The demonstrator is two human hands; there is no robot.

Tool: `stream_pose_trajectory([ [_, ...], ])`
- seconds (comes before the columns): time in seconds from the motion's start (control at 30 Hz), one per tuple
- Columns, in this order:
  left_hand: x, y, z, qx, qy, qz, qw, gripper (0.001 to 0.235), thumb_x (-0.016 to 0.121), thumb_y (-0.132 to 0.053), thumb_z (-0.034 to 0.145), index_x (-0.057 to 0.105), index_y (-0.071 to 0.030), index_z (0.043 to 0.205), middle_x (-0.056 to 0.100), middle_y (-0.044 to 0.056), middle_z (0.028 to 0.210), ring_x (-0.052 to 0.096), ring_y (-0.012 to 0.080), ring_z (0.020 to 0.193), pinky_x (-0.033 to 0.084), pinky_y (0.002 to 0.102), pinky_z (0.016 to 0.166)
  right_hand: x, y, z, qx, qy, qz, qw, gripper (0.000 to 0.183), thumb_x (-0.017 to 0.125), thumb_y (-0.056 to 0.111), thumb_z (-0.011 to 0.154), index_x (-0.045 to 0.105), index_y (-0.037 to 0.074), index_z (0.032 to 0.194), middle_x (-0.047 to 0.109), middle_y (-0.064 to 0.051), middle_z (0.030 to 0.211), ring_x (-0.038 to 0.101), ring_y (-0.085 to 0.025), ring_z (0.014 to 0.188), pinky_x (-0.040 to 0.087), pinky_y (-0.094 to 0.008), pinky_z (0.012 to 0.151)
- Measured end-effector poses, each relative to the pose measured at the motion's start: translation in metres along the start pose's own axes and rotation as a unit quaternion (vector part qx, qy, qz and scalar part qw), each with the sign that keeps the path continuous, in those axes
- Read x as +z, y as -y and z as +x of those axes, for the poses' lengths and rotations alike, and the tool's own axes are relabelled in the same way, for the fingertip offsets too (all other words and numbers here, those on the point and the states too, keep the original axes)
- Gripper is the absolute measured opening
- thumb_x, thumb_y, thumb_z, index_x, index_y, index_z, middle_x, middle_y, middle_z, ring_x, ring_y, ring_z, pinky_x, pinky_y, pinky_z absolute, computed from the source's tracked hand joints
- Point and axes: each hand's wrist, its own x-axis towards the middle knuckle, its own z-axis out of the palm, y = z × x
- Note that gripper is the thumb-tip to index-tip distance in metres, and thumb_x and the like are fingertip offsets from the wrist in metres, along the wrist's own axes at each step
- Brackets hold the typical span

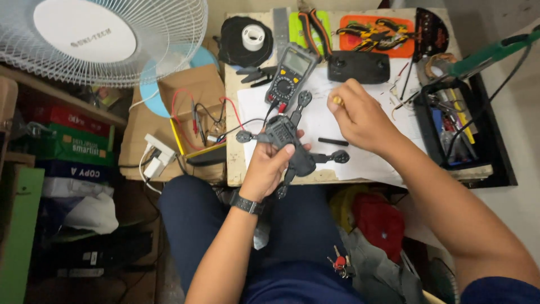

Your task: The person holds a small black quadcopter drone and uses a screwdriver to remove screws from the top cover. They unscrew multiple fasteners, set them aside, and continue removing additional screws from different positions on the drone's body.

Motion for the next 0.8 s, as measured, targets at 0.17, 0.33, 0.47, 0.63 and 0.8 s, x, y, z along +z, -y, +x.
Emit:
stream_pose_trajectory([
  [0.17,0.010,-0.005,-0.003,-0.012,-0.016,0.011,1.000,0.054,0.079,-0.006,0.110,0.058,0.001,0.159,0.072,0.035,0.153,0.079,0.0486,0.126,0.071,0.056,0.100,0.005,0.024,-0.027,-0.062,0.053,0.000,0.997,0.008,0.067,0.010,0.112,0.074,0.011,0.117,0.063,-0.011,0.113,0.075,-0.044,0.101,0.062,-0.050,0.086],
  [0.33,0.019,-0.008,-0.005,-0.002,-0.039,0.012,0.999,0.045,0.079,-0.010,0.111,0.065,0.008,0.150,0.079,0.034,0.141,0.084,0.0405,0.116,0.074,0.049,0.093,0.013,0.032,-0.047,-0.175,0.050,-0.057,0.982,0.008,0.072,0.004,0.104,0.067,0.011,0.103,0.063,-0.008,0.111,0.072,-0.037,0.104,0.062,-0.043,0.085],
  [0.47,0.027,-0.009,-0.004,0.009,-0.064,0.037,0.997,0.042,0.083,-0.015,0.110,0.067,0.007,0.142,0.083,0.022,0.113,0.086,0.0260,0.097,0.076,0.039,0.084,0.017,0.034,-0.053,-0.228,0.021,-0.082,0.970,0.011,0.069,0.002,0.106,0.069,0.012,0.101,0.062,-0.005,0.107,0.068,-0.031,0.100,0.059,-0.040,0.085],
  [0.63,0.003,0.001,-0.007,0.003,-0.093,0.103,0.990,0.048,0.085,-0.019,0.108,0.063,0.003,0.145,0.074,0.002,0.093,0.078,0.0091,0.079,0.072,0.022,0.071,0.027,0.040,-0.057,-0.241,0.018,-0.085,0.967,0.012,0.067,-0.001,0.105,0.072,0.009,0.099,0.063,-0.005,0.102,0.068,-0.032,0.093,0.058,-0.044,0.080],
  [0.8,-0.089,0.074,0.020,0.005,-0.082,0.108,0.991,0.058,0.087,-0.019,0.109,0.058,0.002,0.154,0.077,0.007,0.097,0.082,0.0130,0.079,0.073,0.028,0.067,0.039,0.031,-0.061,-0.212,-0.002,-0.098,0.972,0.012,0.065,0.000,0.107,0.074,0.008,0.104,0.063,-0.001,0.104,0.067,-0.030,0.092,0.058,-0.047,0.077],
])
